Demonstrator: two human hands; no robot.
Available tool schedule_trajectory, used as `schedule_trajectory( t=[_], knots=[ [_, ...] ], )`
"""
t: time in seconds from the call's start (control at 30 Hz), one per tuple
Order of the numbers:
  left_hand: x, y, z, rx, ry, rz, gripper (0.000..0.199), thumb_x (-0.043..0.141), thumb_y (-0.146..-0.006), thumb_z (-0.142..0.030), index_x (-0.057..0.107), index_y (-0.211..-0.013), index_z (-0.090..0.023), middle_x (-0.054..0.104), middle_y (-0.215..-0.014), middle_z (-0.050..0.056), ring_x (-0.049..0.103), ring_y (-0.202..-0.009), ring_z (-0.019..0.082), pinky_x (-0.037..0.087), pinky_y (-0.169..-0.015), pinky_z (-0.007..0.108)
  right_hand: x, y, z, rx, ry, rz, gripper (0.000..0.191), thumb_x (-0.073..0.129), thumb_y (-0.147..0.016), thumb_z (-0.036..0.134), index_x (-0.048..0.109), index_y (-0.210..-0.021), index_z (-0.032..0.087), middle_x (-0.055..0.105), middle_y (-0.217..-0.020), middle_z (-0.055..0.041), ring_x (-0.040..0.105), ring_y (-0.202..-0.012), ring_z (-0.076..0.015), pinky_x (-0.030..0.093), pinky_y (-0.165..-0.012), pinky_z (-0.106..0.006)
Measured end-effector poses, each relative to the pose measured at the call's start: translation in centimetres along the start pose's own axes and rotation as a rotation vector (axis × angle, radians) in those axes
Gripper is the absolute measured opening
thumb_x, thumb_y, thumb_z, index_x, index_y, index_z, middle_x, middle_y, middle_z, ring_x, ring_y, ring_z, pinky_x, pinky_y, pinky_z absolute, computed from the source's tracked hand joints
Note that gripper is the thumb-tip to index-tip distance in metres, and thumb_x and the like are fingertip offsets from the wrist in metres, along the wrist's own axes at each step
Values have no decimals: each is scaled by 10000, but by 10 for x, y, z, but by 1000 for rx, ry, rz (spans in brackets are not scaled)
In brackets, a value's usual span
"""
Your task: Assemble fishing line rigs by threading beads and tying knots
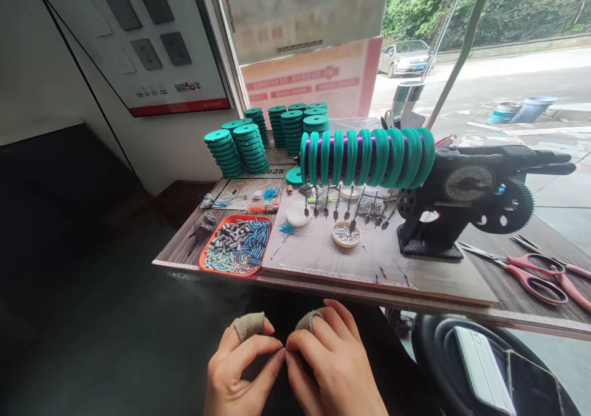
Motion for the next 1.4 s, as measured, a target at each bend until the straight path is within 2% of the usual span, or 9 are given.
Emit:
schedule_trajectory(
  t=[0.3,0.97,1.4],
  knots=[
    [0,0,1,-7,11,2,87,616,-773,-215,649,-697,-242,614,-788,21,579,-730,182,489,-639,300,0,1,-1,-10,-1,29,136,518,-773,113,564,-717,228,567,-613,45,530,-611,-131,392,-833,-290],
    [0,1,1,4,-3,5,83,620,-774,-221,648,-700,-246,615,-789,16,578,-730,176,483,-634,287,0,2,-1,-20,29,10,132,512,-785,125,551,-723,235,567,-603,51,538,-592,-127,409,-818,-301],
    [-4,0,-6,83,-97,-16,105,592,-787,-194,656,-716,-238,617,-780,26,561,-706,175,453,-628,292,2,1,1,-11,40,-5,144,501,-792,125,546,-697,222,547,-596,43,520,-608,-131,385,-834,-299]
  ],
)
Point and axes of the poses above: each hand's wrist, its own y-axis away from the middle knuckle, its own x-axis out of the palm, z = x × y, the point moved 4 cm from there along -y, towards the middle knuckle
